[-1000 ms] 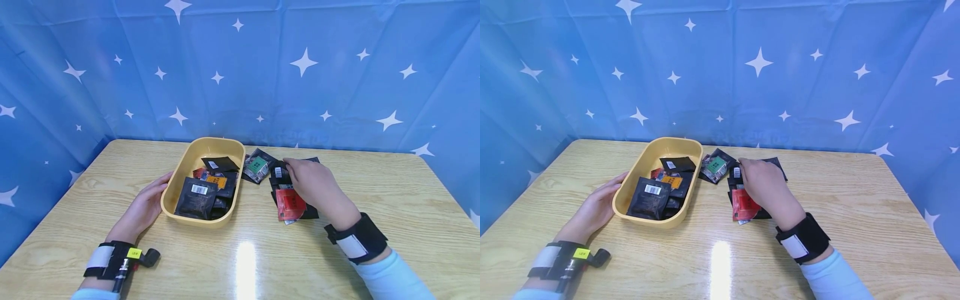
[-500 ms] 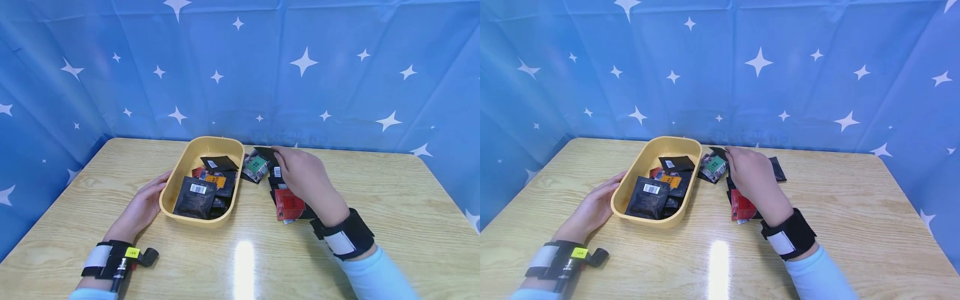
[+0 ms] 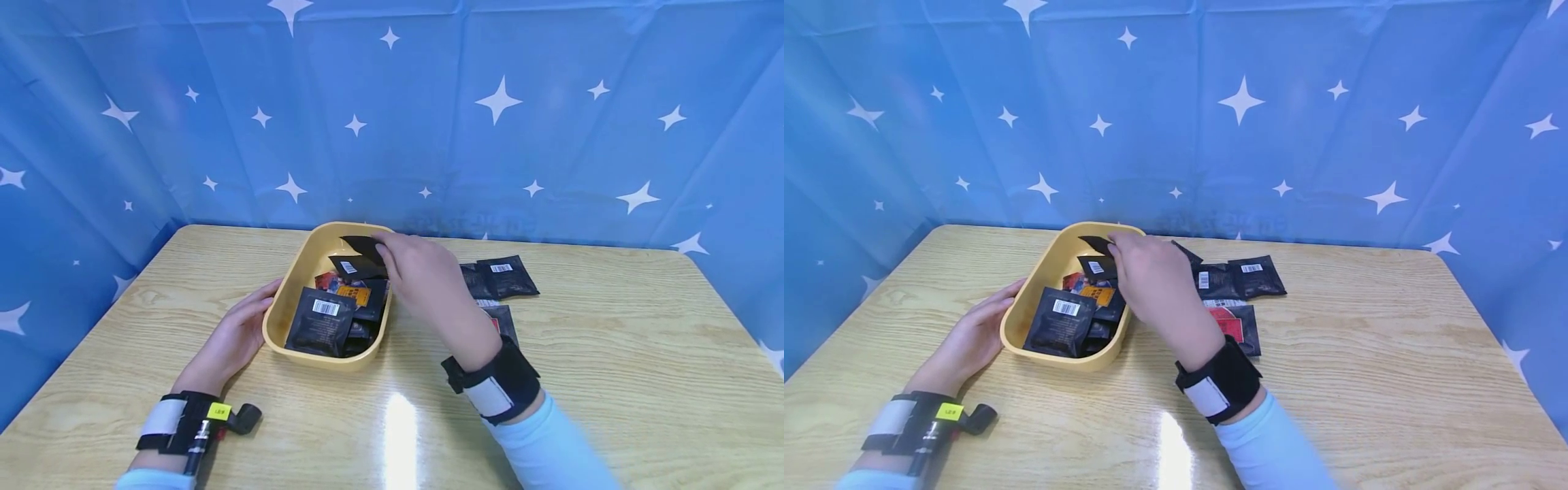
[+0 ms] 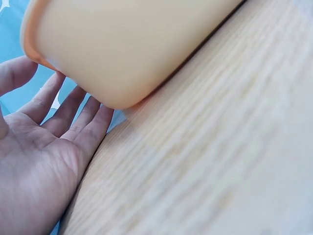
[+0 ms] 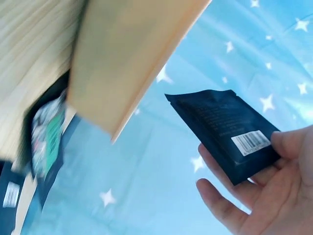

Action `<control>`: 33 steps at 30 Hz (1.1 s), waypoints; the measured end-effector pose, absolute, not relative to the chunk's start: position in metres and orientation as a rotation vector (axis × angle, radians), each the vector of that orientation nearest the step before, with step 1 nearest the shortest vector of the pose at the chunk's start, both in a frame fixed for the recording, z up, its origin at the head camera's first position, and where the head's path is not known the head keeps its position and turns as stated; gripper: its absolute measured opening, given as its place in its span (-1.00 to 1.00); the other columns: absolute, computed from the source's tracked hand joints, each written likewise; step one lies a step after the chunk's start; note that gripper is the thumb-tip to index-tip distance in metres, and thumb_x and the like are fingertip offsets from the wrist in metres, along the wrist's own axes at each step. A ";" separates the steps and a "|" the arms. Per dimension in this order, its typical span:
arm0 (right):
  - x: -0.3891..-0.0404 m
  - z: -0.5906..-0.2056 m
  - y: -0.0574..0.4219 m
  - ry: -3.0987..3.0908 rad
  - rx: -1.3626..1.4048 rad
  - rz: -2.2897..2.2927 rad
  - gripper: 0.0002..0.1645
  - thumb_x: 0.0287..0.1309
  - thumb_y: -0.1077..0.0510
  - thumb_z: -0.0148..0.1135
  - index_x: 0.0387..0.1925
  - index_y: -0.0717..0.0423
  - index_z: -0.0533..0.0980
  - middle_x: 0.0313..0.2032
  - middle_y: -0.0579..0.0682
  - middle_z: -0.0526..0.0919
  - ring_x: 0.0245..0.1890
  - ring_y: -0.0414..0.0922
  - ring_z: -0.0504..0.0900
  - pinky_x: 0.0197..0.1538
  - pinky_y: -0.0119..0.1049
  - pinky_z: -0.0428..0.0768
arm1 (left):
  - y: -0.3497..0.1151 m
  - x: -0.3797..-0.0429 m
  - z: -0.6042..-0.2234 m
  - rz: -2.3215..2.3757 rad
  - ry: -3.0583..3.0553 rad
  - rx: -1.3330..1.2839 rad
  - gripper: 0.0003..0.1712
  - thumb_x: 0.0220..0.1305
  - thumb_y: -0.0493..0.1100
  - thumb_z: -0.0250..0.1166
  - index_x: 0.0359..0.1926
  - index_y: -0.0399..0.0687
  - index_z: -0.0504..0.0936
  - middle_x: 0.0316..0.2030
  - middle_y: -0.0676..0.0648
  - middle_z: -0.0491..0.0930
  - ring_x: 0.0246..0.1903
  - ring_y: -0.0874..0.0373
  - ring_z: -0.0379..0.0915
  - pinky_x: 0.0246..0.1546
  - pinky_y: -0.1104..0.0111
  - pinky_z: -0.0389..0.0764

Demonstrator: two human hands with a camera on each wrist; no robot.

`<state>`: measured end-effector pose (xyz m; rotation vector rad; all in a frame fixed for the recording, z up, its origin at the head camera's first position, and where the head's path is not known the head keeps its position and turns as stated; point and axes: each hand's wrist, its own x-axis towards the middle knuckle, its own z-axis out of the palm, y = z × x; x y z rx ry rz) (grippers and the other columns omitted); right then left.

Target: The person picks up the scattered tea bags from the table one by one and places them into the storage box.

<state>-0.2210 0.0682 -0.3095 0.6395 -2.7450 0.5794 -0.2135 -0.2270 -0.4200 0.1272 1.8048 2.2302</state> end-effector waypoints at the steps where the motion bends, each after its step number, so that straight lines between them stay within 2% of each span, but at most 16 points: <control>1: -0.220 -0.308 0.063 -2.754 0.644 0.581 -0.57 0.53 0.05 -0.09 0.25 0.03 0.51 0.03 0.00 0.68 -0.03 -0.04 0.67 -0.02 -0.09 0.64 | -0.227 -0.214 -0.420 2.227 1.806 0.123 -0.33 0.57 -0.08 -0.05 0.56 -0.14 -0.01 0.48 -0.11 0.03 0.28 0.28 0.25 0.21 0.49 0.37; 7: -0.218 -0.309 0.039 -2.771 0.723 0.557 -0.57 0.53 0.03 -0.08 0.26 0.05 0.50 0.07 -0.03 0.66 0.02 -0.07 0.64 -0.01 -0.14 0.64 | -0.226 -0.214 -0.420 2.214 1.822 0.117 -0.32 0.57 -0.07 -0.06 0.56 -0.14 -0.03 0.50 -0.16 -0.05 0.38 0.11 0.09 0.21 0.49 0.38; 10: -0.217 -0.315 0.031 -2.744 0.759 0.503 -0.60 0.51 0.04 -0.04 0.20 0.07 0.54 -0.01 -0.02 0.69 -0.02 -0.07 0.66 -0.06 -0.14 0.66 | -0.227 -0.215 -0.420 2.215 1.832 0.122 -0.31 0.57 -0.06 -0.05 0.56 -0.16 -0.03 0.50 -0.16 -0.04 0.40 0.08 0.05 0.22 0.48 0.37; 12: -0.217 -0.318 0.027 -2.746 0.777 0.472 -0.63 0.51 0.00 -0.03 0.12 0.05 0.57 -0.16 -0.03 0.70 -0.12 -0.10 0.66 -0.13 -0.17 0.66 | -0.227 -0.215 -0.421 2.218 1.835 0.129 -0.31 0.57 -0.07 -0.05 0.56 -0.17 -0.04 0.50 -0.15 -0.03 0.41 0.08 0.05 0.22 0.49 0.37; 16: -0.214 -0.323 0.022 -2.794 0.847 0.458 -0.59 0.49 -0.14 -0.05 0.02 0.02 0.55 -0.36 -0.10 0.59 -0.23 -0.14 0.62 -0.26 -0.23 0.59 | -0.229 -0.215 -0.422 2.232 1.818 0.135 -0.34 0.58 -0.08 -0.06 0.56 -0.14 0.00 0.48 -0.10 0.04 0.35 0.18 0.15 0.21 0.49 0.38; 19: -0.211 -0.324 0.019 -2.818 0.890 0.460 -0.51 0.46 -0.22 -0.05 0.06 0.01 0.55 -0.34 -0.12 0.58 -0.23 -0.15 0.62 -0.31 -0.26 0.56 | -0.230 -0.215 -0.423 2.230 1.815 0.135 -0.36 0.57 -0.07 -0.05 0.55 -0.10 0.04 0.45 -0.05 0.10 0.29 0.25 0.22 0.21 0.48 0.38; 24: -0.209 -0.326 0.018 -2.810 0.895 0.452 -0.51 0.43 -0.24 -0.02 0.03 0.01 0.57 -0.34 -0.14 0.58 -0.27 -0.16 0.59 -0.38 -0.30 0.51 | -0.229 -0.214 -0.422 2.220 1.828 0.149 -0.37 0.57 -0.06 -0.05 0.55 -0.08 0.07 0.44 -0.03 0.11 0.30 0.25 0.20 0.21 0.48 0.38; 29: -0.207 -0.327 0.018 -2.767 0.912 0.427 -0.55 0.43 -0.21 0.03 -0.03 0.03 0.58 -0.39 -0.13 0.55 -0.28 -0.16 0.58 -0.33 -0.29 0.53 | -0.229 -0.215 -0.422 2.217 1.838 0.159 -0.37 0.58 -0.06 -0.06 0.55 -0.09 0.06 0.43 -0.02 0.12 0.29 0.25 0.21 0.21 0.48 0.39; 33: -0.200 -0.329 0.019 -2.711 0.923 0.254 -0.50 0.44 -0.22 0.00 0.07 0.02 0.58 -0.12 -0.08 0.66 -0.03 -0.11 0.60 0.03 -0.22 0.58 | -0.228 -0.215 -0.423 2.218 1.837 0.156 -0.35 0.58 -0.07 -0.06 0.55 -0.13 0.02 0.48 -0.09 0.06 0.35 0.18 0.14 0.21 0.49 0.37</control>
